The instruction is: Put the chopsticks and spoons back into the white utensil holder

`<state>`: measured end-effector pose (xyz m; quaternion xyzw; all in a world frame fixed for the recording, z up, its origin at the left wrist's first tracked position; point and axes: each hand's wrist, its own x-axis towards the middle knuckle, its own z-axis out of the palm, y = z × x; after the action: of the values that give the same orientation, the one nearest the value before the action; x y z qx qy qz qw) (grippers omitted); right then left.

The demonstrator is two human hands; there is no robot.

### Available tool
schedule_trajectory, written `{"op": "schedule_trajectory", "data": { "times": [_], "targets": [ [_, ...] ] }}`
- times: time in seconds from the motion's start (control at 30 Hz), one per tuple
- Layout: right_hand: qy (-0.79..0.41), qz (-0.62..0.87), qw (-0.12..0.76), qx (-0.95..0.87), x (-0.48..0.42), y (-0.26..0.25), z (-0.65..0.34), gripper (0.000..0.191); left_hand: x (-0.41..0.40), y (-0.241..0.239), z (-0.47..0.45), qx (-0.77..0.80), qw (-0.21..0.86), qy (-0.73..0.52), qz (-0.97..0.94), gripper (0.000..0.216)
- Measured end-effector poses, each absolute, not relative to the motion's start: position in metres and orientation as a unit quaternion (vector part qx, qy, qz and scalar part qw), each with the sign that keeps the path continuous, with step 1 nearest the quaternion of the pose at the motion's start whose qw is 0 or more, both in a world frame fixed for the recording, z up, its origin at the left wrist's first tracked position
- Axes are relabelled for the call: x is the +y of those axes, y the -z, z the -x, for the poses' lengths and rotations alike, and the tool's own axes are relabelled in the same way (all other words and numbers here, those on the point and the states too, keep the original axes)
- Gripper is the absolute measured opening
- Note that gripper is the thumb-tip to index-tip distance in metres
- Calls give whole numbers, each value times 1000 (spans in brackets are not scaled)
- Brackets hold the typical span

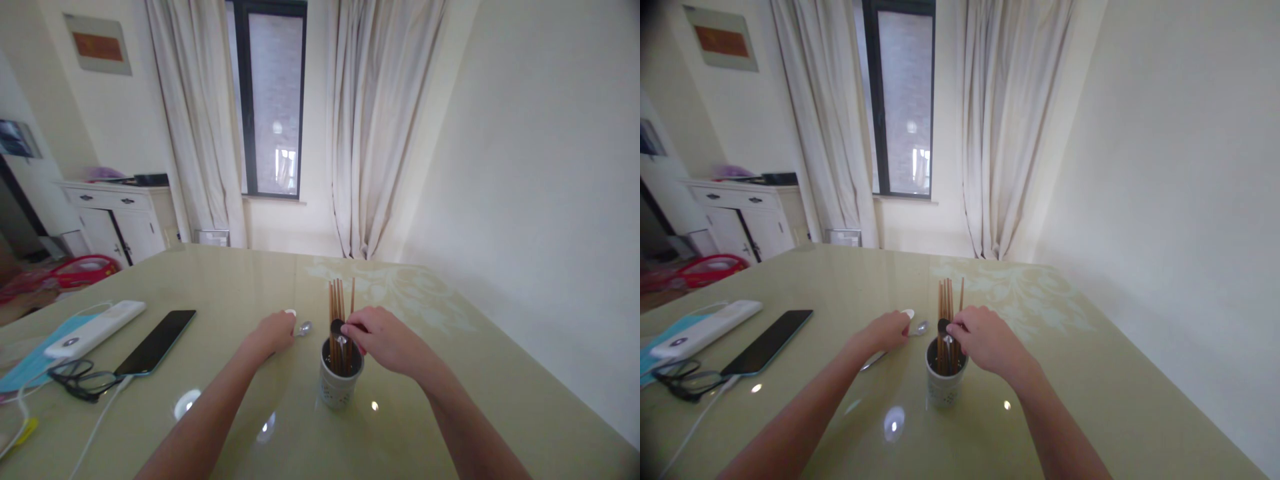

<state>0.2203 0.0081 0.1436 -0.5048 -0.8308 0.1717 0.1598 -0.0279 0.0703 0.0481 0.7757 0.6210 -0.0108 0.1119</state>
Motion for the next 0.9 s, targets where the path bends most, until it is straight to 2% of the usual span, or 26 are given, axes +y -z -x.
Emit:
{"op": "schedule_trajectory", "data": {
  "times": [0.17,0.27,0.33,0.43,0.53,0.6,0.7,0.9],
  "targets": [
    [-139,527,131,-828,5,-144,-222,26,72,-59,34,598,136,-4,-790,12],
    [-107,558,138,-811,1,-151,-223,18,73,-76,44,556,243,-75,-791,5],
    [-92,560,170,-805,-2,-158,-222,21,69,-93,48,504,353,-163,-771,12],
    [-120,521,282,-797,-8,-168,-219,26,56,-120,46,408,456,-291,-735,25],
    [-199,458,407,-765,-14,-171,-213,33,35,-144,33,340,457,-387,-725,26],
    [-245,423,459,-742,-17,-169,-209,37,20,-155,19,316,428,-419,-736,23],
    [-288,384,504,-718,-18,-166,-206,28,3,-160,-2,299,388,-445,-749,19],
    [-300,368,558,-681,-12,-172,-218,28,13,-152,-8,304,406,-451,-735,28]
  ]
}}
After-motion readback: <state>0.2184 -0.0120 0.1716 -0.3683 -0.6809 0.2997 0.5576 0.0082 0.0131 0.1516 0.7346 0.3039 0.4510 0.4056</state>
